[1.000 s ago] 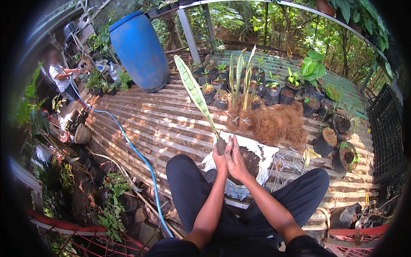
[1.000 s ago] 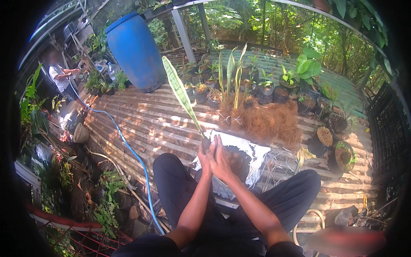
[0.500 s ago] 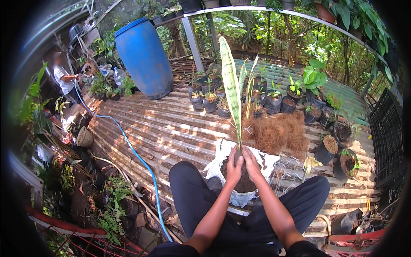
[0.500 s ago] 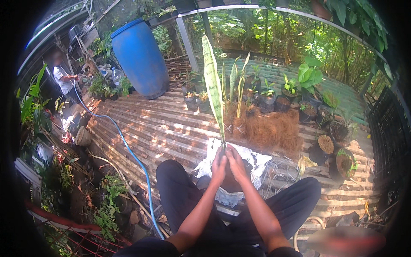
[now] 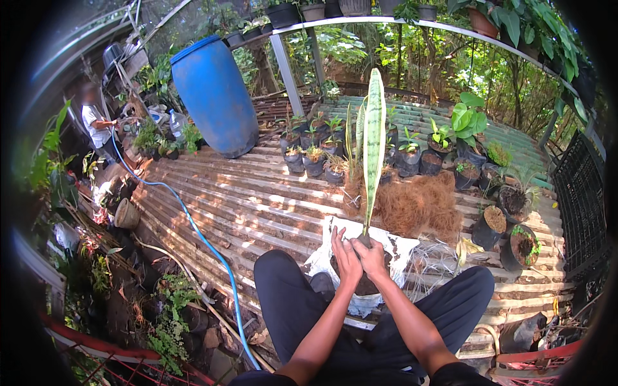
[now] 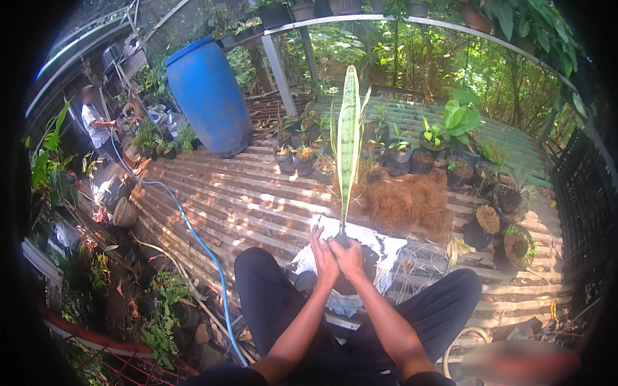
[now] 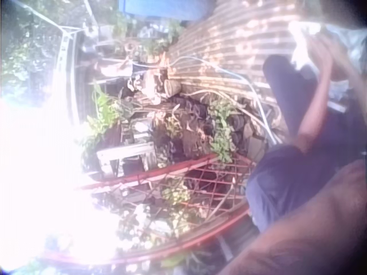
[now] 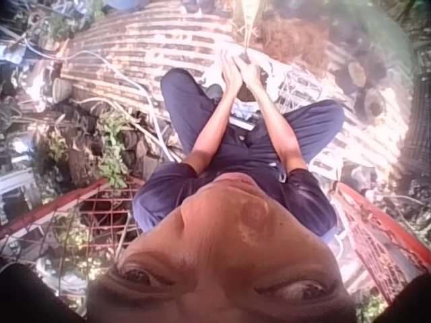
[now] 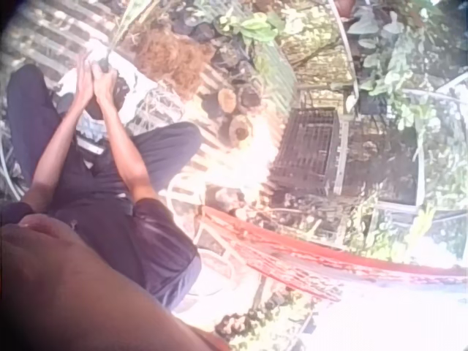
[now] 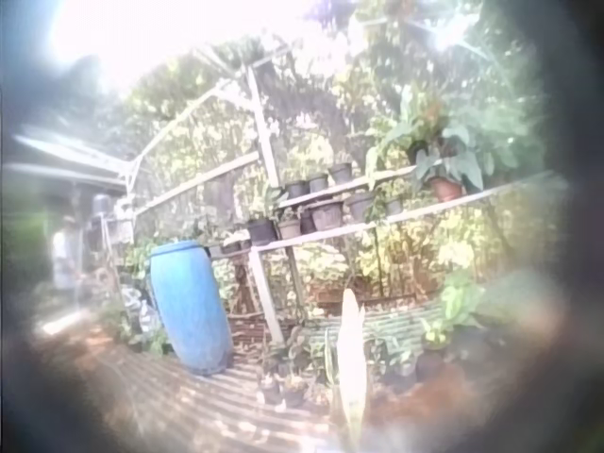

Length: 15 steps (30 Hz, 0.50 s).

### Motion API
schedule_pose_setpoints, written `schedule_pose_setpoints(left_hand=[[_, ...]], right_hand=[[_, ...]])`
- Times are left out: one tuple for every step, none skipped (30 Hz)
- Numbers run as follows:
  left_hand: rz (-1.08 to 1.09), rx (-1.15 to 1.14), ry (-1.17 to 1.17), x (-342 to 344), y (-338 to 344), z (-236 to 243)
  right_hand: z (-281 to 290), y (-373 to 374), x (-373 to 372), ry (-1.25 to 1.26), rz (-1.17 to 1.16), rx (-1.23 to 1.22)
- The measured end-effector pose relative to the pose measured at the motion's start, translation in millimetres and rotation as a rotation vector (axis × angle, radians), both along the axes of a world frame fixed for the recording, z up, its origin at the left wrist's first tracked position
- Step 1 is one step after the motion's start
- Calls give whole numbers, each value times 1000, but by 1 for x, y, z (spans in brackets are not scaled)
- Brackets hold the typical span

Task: The person sits cross-legged and repeatedly packs soil around the root base of a single snake plant, shaping it into a compact ball by hand. The person rotates the plant and adds more soil from a nearby bag to build up the root ball.

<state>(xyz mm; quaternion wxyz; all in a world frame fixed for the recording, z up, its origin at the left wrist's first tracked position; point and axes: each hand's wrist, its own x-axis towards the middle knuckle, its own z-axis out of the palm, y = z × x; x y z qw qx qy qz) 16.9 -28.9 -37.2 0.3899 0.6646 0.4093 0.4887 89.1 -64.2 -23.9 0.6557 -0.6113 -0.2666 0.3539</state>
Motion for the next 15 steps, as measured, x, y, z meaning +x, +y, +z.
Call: schedule_pose_setpoints(left_hand=[[8, -6, -16, 2, 0, 1], [8, -8, -28, 2, 1, 2], [0, -85, -58, 3, 1, 3], [-16, -154, -87, 3, 3, 4], [-33, -223, -116, 4, 4, 4], [-65, -305, -245, 0, 5, 3], [-65, -429, -318, 0, 7, 2], [-65, -520, -425, 0, 7, 0], [-65, -612, -529, -1, 8, -3], [-162, -673, -683, -2, 10, -6], [-151, -684, -678, -1, 11, -10], [-153, -683, -677, -2, 12, -14], [-144, -701, -659, 0, 15, -19], [-182, -715, -670, 0, 12, -23], [-190, -677, -634, 1, 12, -27]], right_hand=[[2, 1, 1, -12, -7, -13], [3, 2, 1, -1, -18, -27], [3, 3, 1, -45, -56, -64], [4, 6, 1, -70, -99, -100], [4, 8, 2, -77, -137, -150], [4, 8, 2, -67, -125, -90], [5, 9, 2, -42, -109, -43], [7, 8, 3, 5, -88, 11], [9, 7, 4, -47, -57, 47], [12, 5, 4, -76, -20, 89], [15, 5, 5, -105, 26, 182], [19, 4, 5, -119, 39, 148], [22, 3, 5, -180, 39, 187], [24, 3, 4, -224, 36, 240], [26, 2, 3, -265, 46, 337]])
